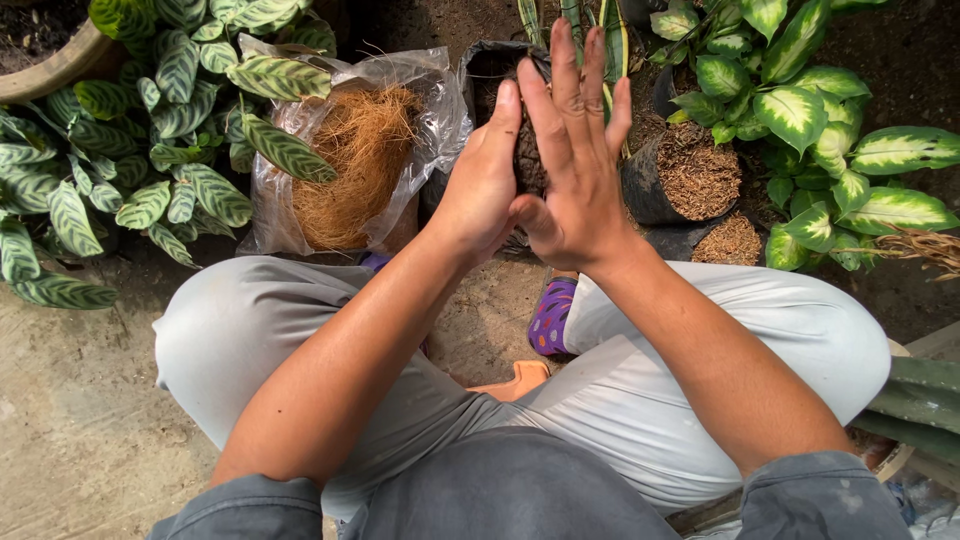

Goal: The person sits on a small stool and mixes soil with coconut coir by hand. They repeatedly scoop soil from a black bag, combine it with coir, and form the mixture into a compact ball.

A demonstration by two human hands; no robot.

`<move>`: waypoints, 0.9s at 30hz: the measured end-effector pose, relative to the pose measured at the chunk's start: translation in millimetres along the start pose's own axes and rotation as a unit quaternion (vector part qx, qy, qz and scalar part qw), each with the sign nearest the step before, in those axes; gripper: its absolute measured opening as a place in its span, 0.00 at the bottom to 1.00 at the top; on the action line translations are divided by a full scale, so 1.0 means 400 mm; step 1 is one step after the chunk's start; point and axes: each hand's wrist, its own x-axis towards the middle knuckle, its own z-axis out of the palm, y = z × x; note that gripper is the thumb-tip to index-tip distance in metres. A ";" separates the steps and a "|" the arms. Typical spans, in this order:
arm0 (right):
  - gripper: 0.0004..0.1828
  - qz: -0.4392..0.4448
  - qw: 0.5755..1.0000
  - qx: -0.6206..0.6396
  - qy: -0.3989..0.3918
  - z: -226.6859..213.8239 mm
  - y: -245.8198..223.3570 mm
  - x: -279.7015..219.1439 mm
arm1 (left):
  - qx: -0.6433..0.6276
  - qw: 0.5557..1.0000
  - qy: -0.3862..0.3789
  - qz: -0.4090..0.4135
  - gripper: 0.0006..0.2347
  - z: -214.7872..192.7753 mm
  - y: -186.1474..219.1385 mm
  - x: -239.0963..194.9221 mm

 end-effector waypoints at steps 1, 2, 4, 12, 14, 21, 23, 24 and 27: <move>0.51 0.009 1.000 0.029 0.003 0.000 0.002 0.000 | -0.041 0.999 0.027 -0.016 0.30 0.003 -0.006 0.004; 0.51 0.016 0.999 0.043 0.018 -0.001 0.006 0.005 | -0.065 0.998 0.016 0.011 0.27 0.005 -0.007 0.012; 0.50 0.029 0.996 0.058 0.054 -0.009 0.015 0.009 | -0.115 0.992 -0.007 0.060 0.23 0.008 -0.010 0.026; 0.43 0.058 0.975 0.152 0.149 -0.045 0.042 0.011 | -0.051 0.990 0.127 0.027 0.19 -0.022 0.031 0.059; 0.41 0.082 0.966 0.181 0.163 -0.042 0.061 0.019 | -0.016 0.988 0.154 0.022 0.19 -0.023 0.024 0.059; 0.25 0.149 0.968 0.148 0.139 0.016 0.195 0.012 | 0.050 0.985 0.156 0.050 0.16 -0.038 -0.004 0.109; 0.22 0.243 0.959 0.118 0.089 0.067 0.269 0.003 | 0.049 0.988 0.147 0.026 0.17 -0.057 -0.010 0.128; 0.20 0.268 0.956 0.108 0.050 0.096 0.313 -0.008 | 0.046 0.989 0.139 -0.004 0.17 -0.071 -0.014 0.136; 0.13 0.455 0.881 0.113 -0.058 0.205 0.432 -0.076 | 0.052 0.986 0.141 -0.073 0.16 -0.105 -0.040 0.147</move>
